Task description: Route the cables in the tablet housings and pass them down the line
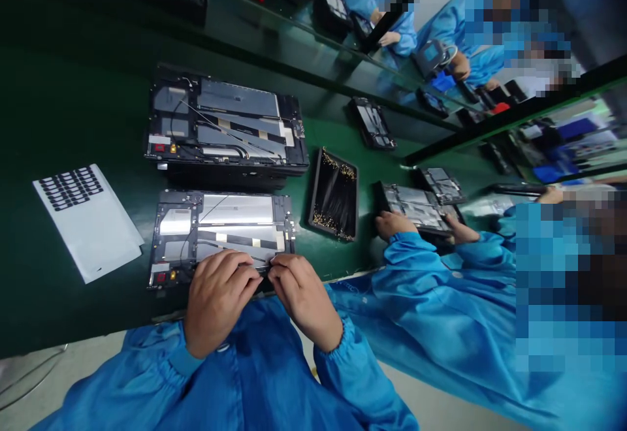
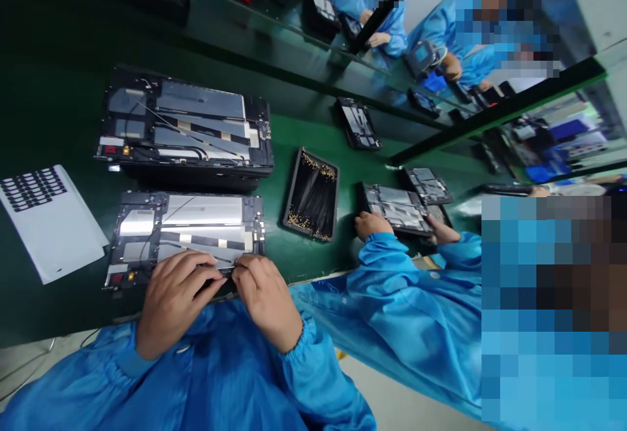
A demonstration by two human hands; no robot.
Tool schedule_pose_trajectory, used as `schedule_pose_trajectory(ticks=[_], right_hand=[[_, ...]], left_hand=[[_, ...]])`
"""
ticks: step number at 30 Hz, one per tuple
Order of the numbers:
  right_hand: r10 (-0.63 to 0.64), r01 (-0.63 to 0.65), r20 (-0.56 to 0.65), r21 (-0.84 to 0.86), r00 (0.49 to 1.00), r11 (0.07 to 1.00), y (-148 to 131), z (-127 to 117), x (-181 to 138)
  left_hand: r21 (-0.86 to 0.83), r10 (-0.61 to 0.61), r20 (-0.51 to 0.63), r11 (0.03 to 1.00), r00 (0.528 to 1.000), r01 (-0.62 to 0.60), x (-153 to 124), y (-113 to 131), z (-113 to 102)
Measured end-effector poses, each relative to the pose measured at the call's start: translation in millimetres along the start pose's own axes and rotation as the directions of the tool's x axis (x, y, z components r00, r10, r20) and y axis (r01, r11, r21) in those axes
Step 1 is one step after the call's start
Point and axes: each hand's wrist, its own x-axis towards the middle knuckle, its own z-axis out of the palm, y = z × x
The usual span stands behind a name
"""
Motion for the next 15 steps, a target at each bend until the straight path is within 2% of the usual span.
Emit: schedule_pose_trajectory(ticks=[10, 15], right_hand=[[0.024, -0.022, 0.067, -0.022, 0.997, 1.000, -1.3, -1.6, 0.6], [0.032, -0.030, 0.071, -0.025, 0.997, 0.999, -1.1, -2.9, 1.6]], left_hand=[[-0.002, 0.011, 0.011, 1.000, 1.000, -0.011, 0.2, -1.6, 1.5], [0.034, 0.073, -0.010, 0.997, 0.997, -0.073, 2.5, -0.2, 1.9]])
